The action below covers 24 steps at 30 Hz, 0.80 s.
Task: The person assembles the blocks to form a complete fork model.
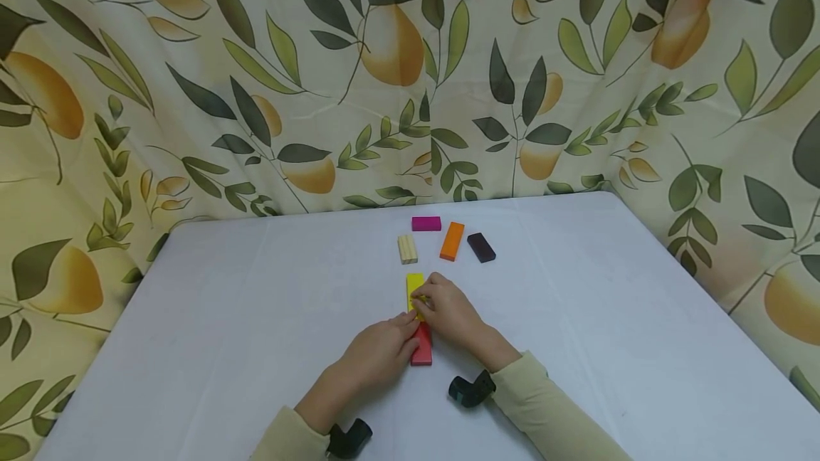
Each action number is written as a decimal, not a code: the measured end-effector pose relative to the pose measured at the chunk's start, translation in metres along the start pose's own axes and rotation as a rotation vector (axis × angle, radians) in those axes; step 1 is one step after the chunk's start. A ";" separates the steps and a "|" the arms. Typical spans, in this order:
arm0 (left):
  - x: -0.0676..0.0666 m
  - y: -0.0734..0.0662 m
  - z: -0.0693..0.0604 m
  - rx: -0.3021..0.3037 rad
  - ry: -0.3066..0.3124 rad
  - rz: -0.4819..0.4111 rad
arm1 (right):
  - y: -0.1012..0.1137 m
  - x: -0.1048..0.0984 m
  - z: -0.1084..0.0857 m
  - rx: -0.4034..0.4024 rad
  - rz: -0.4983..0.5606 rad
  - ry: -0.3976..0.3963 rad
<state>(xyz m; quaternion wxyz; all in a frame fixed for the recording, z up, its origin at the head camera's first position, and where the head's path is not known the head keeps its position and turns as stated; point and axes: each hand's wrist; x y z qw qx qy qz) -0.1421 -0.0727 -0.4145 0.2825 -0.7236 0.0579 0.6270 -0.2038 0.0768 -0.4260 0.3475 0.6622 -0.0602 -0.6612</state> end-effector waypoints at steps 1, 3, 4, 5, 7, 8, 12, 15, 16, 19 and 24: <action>0.000 0.000 0.000 -0.006 0.001 -0.005 | 0.000 0.000 0.000 -0.001 -0.001 0.000; 0.001 0.001 0.001 -0.010 -0.002 -0.006 | -0.001 0.000 0.000 -0.002 -0.003 0.000; 0.001 0.001 0.001 -0.007 -0.006 -0.005 | -0.001 0.000 0.000 -0.005 -0.005 0.000; 0.002 0.001 0.001 -0.006 -0.008 -0.003 | -0.001 0.000 0.000 -0.005 -0.004 0.000; 0.002 0.001 0.001 -0.004 -0.012 -0.002 | -0.001 0.000 0.000 -0.006 -0.002 0.003; 0.002 0.002 0.001 -0.002 -0.012 -0.001 | -0.002 0.000 0.000 -0.004 0.002 0.007; 0.003 0.002 0.002 -0.002 -0.006 -0.002 | -0.001 -0.002 0.001 0.005 0.019 0.023; 0.004 0.002 0.002 -0.010 -0.003 -0.003 | 0.000 -0.004 0.002 0.016 0.029 0.046; 0.004 0.002 0.002 -0.012 -0.004 -0.004 | -0.001 -0.004 0.003 0.014 0.031 0.055; 0.004 0.001 0.003 -0.018 -0.009 -0.003 | -0.001 -0.008 0.006 0.008 0.037 0.077; 0.003 0.001 0.003 -0.024 -0.011 -0.005 | -0.001 -0.014 0.012 0.003 0.033 0.064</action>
Point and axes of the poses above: each hand's wrist, its own z-axis towards the middle knuckle, its own x-axis out of the palm, y = z × x, and after that the axes turned 2 degrees about z, right-handed
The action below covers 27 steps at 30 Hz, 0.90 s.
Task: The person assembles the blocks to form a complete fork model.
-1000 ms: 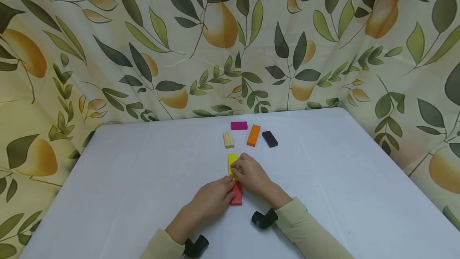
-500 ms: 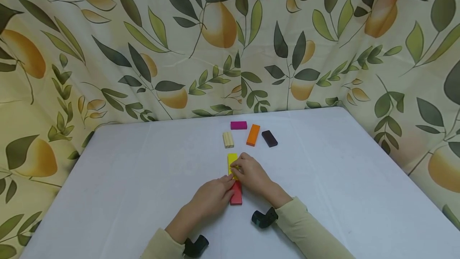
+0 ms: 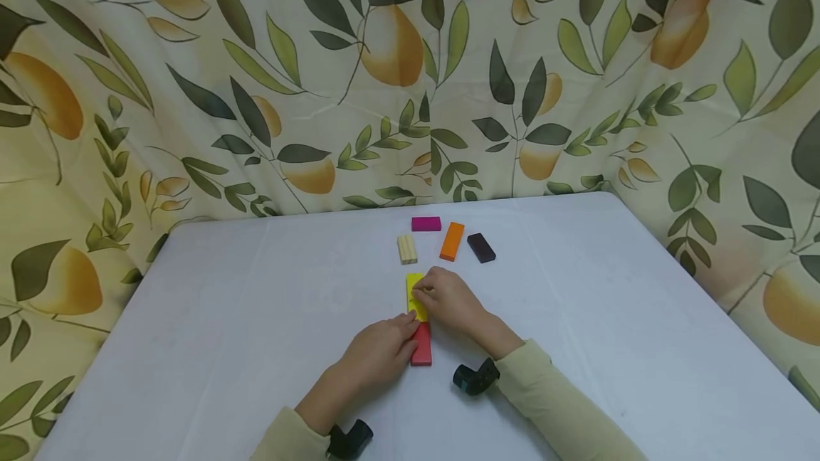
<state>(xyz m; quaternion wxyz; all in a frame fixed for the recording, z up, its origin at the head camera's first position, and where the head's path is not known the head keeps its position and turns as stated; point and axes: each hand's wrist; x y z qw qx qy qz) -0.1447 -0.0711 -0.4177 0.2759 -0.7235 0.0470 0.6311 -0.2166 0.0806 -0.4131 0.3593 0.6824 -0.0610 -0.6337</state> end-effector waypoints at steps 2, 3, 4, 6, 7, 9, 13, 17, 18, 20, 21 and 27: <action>0.000 0.000 0.000 -0.002 0.003 -0.001 | -0.001 -0.001 0.001 0.006 0.003 -0.004; 0.000 0.000 0.000 -0.002 0.004 0.000 | -0.001 -0.001 0.002 0.008 0.005 -0.002; 0.000 0.000 0.000 -0.003 0.005 0.001 | -0.001 -0.002 0.002 0.005 0.009 0.001; 0.001 0.000 0.000 0.000 0.001 0.004 | -0.002 -0.001 0.003 0.002 0.015 0.008; 0.001 0.000 0.000 0.001 -0.001 0.005 | -0.002 -0.001 0.003 -0.001 0.014 0.010; 0.001 0.000 0.000 0.001 -0.001 0.007 | -0.003 0.000 0.004 -0.007 0.011 0.008; 0.002 0.000 0.000 -0.004 0.000 0.014 | -0.004 -0.001 0.006 0.005 -0.002 -0.007; 0.002 0.000 0.000 -0.011 -0.001 0.017 | -0.007 -0.004 0.009 0.029 0.000 -0.014; 0.002 0.000 0.000 -0.014 -0.001 0.016 | -0.008 -0.005 0.009 0.033 0.001 -0.014; 0.003 0.000 0.000 -0.017 0.000 0.015 | -0.009 -0.007 0.010 0.039 -0.003 -0.015; 0.003 0.000 0.000 -0.019 0.001 0.012 | -0.009 -0.007 0.011 0.040 -0.003 -0.014; 0.002 0.000 0.001 -0.019 -0.002 0.007 | -0.011 -0.011 0.014 0.051 0.007 -0.001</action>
Point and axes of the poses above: each hand's wrist, its own z-axis towards the middle knuckle, its own x-axis out of the palm, y = z × x, and after that the axes turned 2 degrees about z, right-handed
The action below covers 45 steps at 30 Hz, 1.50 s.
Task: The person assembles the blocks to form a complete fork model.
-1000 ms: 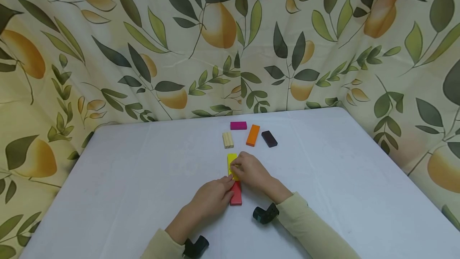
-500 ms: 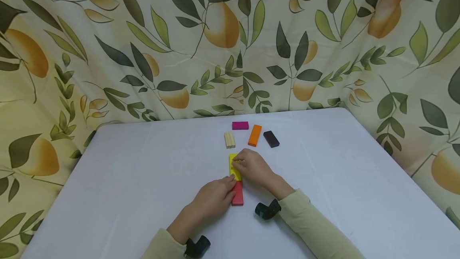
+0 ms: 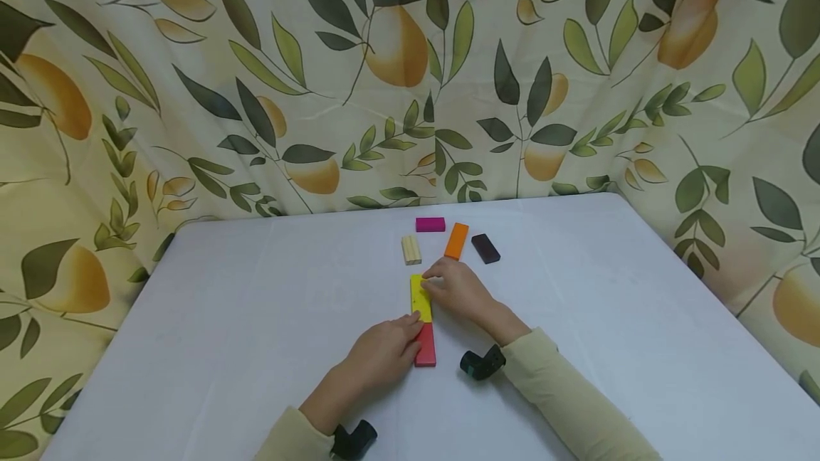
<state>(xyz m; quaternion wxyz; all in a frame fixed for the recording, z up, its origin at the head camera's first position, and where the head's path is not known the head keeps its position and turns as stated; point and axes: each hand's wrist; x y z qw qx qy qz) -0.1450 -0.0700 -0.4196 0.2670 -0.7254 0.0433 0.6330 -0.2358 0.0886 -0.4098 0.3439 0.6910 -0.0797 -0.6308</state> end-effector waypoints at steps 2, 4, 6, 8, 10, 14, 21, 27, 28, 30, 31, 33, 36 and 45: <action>0.000 0.000 0.000 0.002 0.000 0.004 | -0.001 -0.002 0.001 -0.001 0.000 0.001; 0.000 0.000 0.001 0.002 0.002 0.005 | -0.002 -0.003 0.003 -0.002 0.001 -0.001; 0.000 -0.001 0.001 0.003 0.004 0.005 | -0.003 -0.005 0.004 -0.009 -0.001 -0.003; 0.000 -0.001 0.001 0.003 0.005 0.002 | -0.003 -0.006 0.005 -0.017 0.000 -0.001; -0.001 -0.001 0.001 0.003 0.005 0.000 | -0.004 -0.007 0.006 -0.028 -0.004 0.001; -0.001 0.000 0.001 0.007 0.001 0.003 | -0.007 -0.009 0.008 -0.032 -0.003 -0.005; 0.000 0.000 0.001 0.006 0.003 0.002 | -0.013 -0.021 0.013 -0.059 -0.021 -0.028; 0.001 0.000 0.001 -0.012 0.010 -0.011 | -0.019 -0.031 0.017 -0.042 -0.041 -0.033; 0.001 0.000 0.001 -0.013 0.008 -0.010 | -0.020 -0.033 0.017 -0.038 -0.039 -0.036; 0.001 0.000 0.002 -0.014 0.006 -0.009 | -0.022 -0.036 0.019 -0.034 -0.036 -0.043; 0.001 0.000 0.002 -0.014 0.006 -0.006 | -0.023 -0.037 0.020 -0.031 -0.036 -0.046; 0.001 0.001 0.002 -0.014 0.007 -0.002 | -0.026 -0.038 0.021 -0.039 -0.037 -0.048; 0.001 0.000 0.001 -0.013 0.015 0.003 | -0.029 -0.041 0.024 -0.033 -0.040 -0.038; -0.001 -0.001 0.000 -0.004 0.008 0.009 | -0.035 -0.047 0.031 0.041 -0.070 -0.006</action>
Point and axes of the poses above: each hand's wrist, its own z-axis towards the middle knuckle, its own x-axis out of the palm, y = z × x, and after that the axes turned 2 degrees about z, right-handed
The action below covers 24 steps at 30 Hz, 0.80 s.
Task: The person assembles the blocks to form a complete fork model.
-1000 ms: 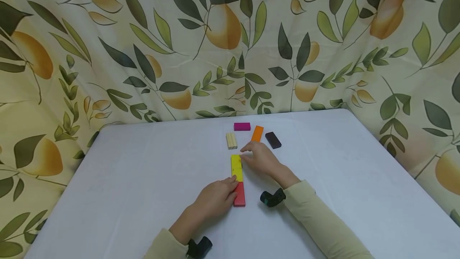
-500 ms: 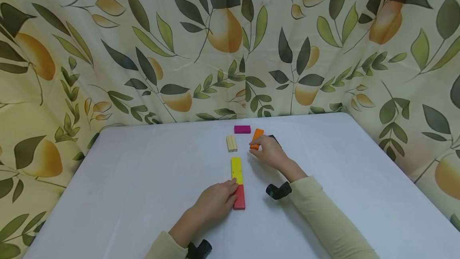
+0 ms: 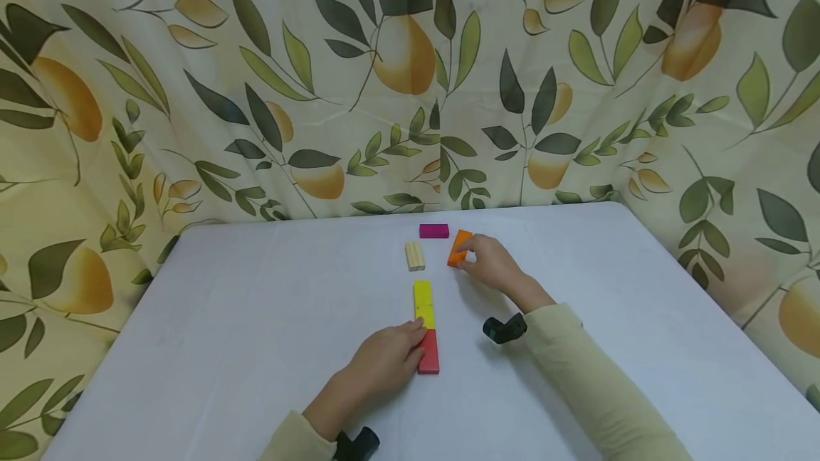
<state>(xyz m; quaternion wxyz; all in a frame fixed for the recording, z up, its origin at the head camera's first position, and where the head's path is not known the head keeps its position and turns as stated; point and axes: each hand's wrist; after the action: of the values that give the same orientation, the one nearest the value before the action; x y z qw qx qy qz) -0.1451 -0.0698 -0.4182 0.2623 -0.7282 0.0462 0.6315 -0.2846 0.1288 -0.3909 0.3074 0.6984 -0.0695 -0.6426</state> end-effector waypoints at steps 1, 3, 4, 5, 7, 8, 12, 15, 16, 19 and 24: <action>0.000 0.000 0.000 0.003 -0.003 0.000 | -0.001 -0.001 0.001 0.000 -0.005 0.003; 0.000 -0.001 0.000 0.007 -0.009 -0.001 | -0.003 -0.001 0.003 -0.001 -0.019 0.008; 0.000 -0.001 0.000 0.005 -0.008 -0.003 | -0.004 -0.002 0.004 -0.002 -0.027 0.014; 0.000 -0.001 0.000 0.000 -0.006 -0.005 | -0.005 -0.002 0.005 -0.007 -0.037 0.017; 0.000 -0.002 0.000 -0.008 -0.003 -0.010 | -0.008 -0.002 0.008 -0.019 -0.060 0.026; 0.000 -0.002 0.001 -0.013 -0.001 -0.011 | -0.009 -0.002 0.010 -0.029 -0.075 0.030; 0.000 -0.002 0.001 -0.024 0.007 -0.012 | -0.016 -0.002 0.017 -0.067 -0.127 0.044; 0.001 -0.002 0.002 -0.032 0.012 -0.015 | -0.021 -0.002 0.023 -0.099 -0.167 0.053; 0.001 -0.002 0.002 -0.035 0.014 -0.016 | -0.022 -0.002 0.025 -0.108 -0.181 0.055; 0.002 -0.002 0.002 -0.040 0.018 -0.017 | -0.026 -0.002 0.031 -0.122 -0.206 0.059; 0.002 -0.002 0.002 -0.040 0.013 -0.015 | -0.029 -0.004 0.037 -0.126 -0.228 0.080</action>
<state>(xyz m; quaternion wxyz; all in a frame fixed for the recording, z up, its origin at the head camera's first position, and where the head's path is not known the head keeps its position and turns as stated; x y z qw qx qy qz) -0.1457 -0.0667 -0.4195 0.2520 -0.7375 0.0300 0.6258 -0.3289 0.1410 -0.4022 0.2783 0.7060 0.0630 -0.6482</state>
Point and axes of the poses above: each hand's wrist, its own z-axis towards the middle knuckle, its own x-axis out of the palm, y = z × x, and after that the axes turned 2 degrees about z, right-handed
